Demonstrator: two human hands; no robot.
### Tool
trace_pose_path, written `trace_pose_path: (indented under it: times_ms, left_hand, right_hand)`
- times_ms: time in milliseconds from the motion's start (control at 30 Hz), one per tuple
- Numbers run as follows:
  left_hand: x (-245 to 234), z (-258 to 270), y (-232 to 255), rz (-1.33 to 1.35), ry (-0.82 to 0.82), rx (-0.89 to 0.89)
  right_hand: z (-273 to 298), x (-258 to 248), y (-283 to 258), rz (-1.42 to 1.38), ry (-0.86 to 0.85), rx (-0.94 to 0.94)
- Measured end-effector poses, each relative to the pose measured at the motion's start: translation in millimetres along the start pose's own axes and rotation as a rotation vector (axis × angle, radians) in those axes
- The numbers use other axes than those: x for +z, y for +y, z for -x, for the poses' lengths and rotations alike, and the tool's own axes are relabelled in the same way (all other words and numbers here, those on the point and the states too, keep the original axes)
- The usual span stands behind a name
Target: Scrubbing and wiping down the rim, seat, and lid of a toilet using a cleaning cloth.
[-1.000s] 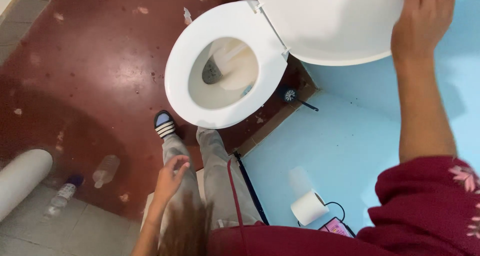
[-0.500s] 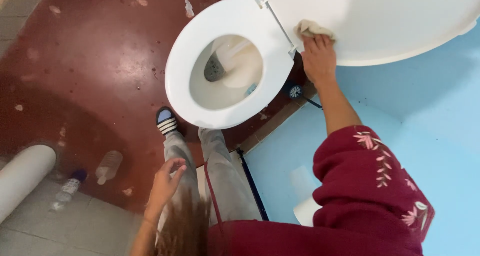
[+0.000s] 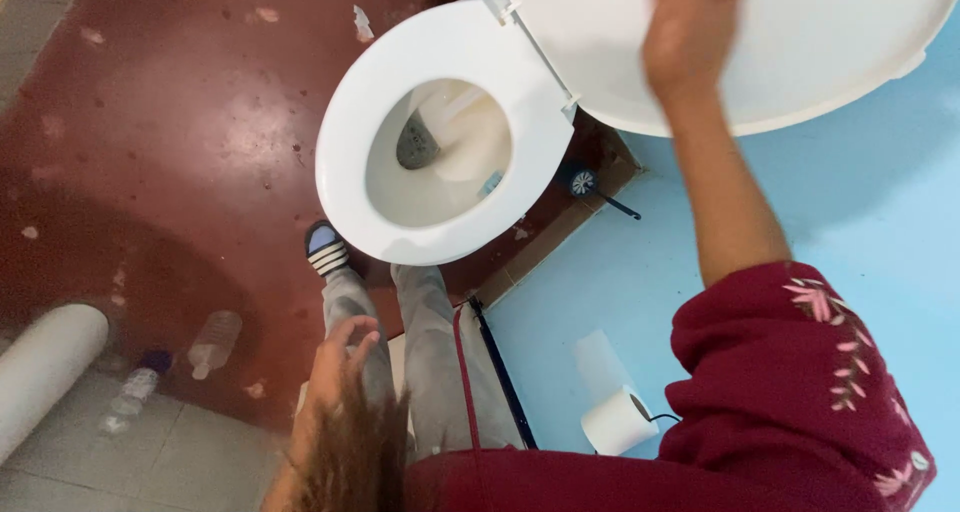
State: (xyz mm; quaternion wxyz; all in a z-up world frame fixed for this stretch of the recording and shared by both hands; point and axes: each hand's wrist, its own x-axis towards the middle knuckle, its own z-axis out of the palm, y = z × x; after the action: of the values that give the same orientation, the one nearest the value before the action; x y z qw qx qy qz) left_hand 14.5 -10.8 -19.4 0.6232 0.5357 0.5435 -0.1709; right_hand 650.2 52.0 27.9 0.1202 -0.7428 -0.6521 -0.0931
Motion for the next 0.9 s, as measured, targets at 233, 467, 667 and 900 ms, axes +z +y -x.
trace_pose_path:
  times_ms: [233, 467, 667, 900]
  left_hand:
    - [-14, 3, 16, -0.058, 0.019, 0.150]
    - [-29, 16, 42, -0.027, 0.014, 0.077]
    - [-21, 11, 22, -0.103, -0.010, 0.091]
    - [-4, 2, -6, -0.123, -0.076, 0.123]
  right_hand:
    - [180, 86, 24, 0.366, -0.753, -0.150]
    - [187, 2, 25, 0.472, -0.487, -0.298]
    - [127, -157, 30, 0.585, -0.584, 0.011]
    - [23, -143, 18, 0.172, -0.286, 0.130]
